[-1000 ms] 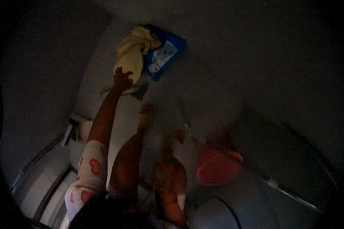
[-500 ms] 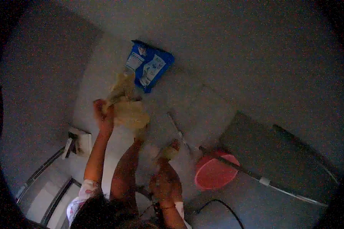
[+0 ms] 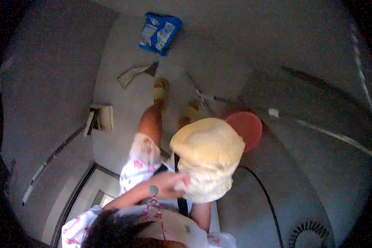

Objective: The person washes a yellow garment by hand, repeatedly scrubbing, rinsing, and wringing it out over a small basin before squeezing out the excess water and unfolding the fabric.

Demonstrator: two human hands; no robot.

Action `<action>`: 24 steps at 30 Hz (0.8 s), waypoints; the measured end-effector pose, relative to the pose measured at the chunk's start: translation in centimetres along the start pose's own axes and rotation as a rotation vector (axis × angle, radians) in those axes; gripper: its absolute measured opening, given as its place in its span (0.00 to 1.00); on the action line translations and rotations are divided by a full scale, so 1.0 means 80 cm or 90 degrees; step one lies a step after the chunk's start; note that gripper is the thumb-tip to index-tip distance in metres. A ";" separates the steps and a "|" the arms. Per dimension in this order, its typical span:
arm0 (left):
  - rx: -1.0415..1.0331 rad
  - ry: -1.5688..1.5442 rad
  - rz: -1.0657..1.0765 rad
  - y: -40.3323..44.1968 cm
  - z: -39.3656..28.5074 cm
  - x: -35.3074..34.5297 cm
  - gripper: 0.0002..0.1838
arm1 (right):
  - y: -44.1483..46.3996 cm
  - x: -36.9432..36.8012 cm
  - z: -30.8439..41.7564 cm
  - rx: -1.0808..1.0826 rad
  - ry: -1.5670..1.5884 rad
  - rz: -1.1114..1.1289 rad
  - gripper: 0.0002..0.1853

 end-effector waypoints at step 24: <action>-0.229 0.432 -0.147 -0.073 -0.312 -0.011 0.08 | -0.261 0.064 0.246 0.451 0.100 -0.774 0.17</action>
Point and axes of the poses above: each hand's wrist, its own y-axis towards the middle knuckle, its own x-axis out of the back of the hand, z = x × y, the point moved 2 cm from there along y, towards the middle knuckle, and after that the axes turned 3 degrees about x, right-handed, at the moved point
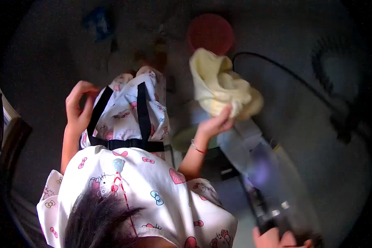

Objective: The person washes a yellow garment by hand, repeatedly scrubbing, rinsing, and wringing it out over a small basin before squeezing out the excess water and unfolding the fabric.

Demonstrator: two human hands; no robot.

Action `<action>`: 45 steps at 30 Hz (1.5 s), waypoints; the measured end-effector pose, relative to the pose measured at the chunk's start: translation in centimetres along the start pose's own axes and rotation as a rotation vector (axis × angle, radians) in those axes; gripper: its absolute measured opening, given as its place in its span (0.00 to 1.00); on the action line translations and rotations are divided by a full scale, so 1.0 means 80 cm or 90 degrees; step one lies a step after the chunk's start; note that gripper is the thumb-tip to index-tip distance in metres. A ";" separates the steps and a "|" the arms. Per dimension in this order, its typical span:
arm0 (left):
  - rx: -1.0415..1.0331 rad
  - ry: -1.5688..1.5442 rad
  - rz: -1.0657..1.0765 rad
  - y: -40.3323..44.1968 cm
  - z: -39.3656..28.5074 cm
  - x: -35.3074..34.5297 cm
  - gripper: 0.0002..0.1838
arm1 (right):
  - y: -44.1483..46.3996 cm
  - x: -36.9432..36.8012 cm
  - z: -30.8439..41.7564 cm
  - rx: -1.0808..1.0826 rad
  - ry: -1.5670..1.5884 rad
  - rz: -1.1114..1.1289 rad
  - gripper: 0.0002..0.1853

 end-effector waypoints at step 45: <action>0.140 0.333 0.556 -0.007 0.060 -0.020 0.25 | -0.032 0.178 -0.014 -0.143 -0.832 0.993 0.13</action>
Point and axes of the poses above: each hand's wrist, its own y-axis towards the middle knuckle, its own x-axis out of the back of the hand, z = x × y, the point moved 2 cm from there along y, towards the middle knuckle, and after that the axes turned 3 degrees about x, right-handed, at the moved point
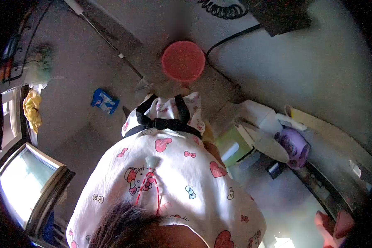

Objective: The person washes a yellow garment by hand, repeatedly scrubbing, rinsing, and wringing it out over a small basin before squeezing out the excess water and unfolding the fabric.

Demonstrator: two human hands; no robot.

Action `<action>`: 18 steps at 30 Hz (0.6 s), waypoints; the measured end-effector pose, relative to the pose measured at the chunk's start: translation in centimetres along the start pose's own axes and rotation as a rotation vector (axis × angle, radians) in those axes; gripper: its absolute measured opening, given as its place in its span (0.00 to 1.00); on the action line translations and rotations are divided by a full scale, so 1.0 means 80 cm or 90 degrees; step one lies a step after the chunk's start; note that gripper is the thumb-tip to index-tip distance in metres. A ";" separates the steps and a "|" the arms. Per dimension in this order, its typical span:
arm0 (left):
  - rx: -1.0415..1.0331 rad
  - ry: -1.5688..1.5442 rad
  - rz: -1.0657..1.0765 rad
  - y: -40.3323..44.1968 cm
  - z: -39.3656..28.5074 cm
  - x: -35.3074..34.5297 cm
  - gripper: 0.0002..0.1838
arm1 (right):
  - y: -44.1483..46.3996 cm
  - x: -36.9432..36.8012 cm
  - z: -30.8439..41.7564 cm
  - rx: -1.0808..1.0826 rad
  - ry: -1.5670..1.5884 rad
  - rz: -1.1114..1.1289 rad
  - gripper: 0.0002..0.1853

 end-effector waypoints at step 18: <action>0.037 -0.020 0.204 -0.001 0.044 0.031 0.30 | 0.048 -0.023 0.039 -0.027 0.038 0.036 0.14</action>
Point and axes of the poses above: each hand's wrist, its own y-axis towards the middle knuckle, its own x-axis out of the back of the hand, z = x × y, the point moved 2 cm from there along y, towards the middle knuckle, and after that the axes turned 3 degrees about x, right-handed, at the moved point
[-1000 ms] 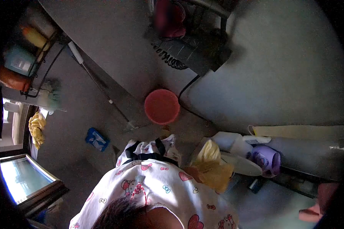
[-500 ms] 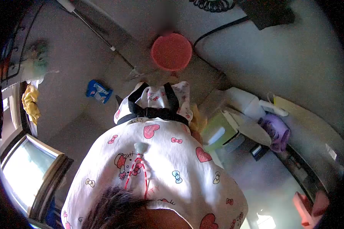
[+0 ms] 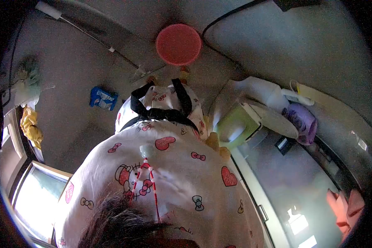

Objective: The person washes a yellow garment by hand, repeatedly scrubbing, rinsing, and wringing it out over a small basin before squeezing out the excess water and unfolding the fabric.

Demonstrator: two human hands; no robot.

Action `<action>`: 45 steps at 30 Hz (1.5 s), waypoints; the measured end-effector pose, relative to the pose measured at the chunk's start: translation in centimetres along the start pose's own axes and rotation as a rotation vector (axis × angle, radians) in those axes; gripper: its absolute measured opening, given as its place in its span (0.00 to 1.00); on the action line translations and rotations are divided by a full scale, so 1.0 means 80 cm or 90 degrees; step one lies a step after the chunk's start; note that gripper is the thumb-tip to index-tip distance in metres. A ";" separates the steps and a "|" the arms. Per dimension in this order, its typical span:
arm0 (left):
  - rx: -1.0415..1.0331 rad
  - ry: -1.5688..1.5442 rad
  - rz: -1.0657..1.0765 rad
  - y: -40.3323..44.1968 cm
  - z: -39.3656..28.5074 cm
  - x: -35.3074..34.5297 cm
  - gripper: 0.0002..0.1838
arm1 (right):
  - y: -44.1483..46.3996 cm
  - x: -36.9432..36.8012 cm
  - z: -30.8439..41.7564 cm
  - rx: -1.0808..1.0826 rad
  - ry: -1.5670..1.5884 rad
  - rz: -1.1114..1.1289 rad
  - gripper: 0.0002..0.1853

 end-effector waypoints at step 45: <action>-0.287 0.138 0.061 0.092 -0.286 0.099 0.11 | 0.041 0.105 -0.082 0.170 0.046 0.123 0.18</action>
Point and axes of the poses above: each hand's wrist, its own y-axis towards the middle knuckle, its own x-axis out of the back of the hand, z = x × y, the point moved 2 cm from there along y, towards the middle knuckle, and after that the axes turned 3 degrees about x, right-handed, at the moved point
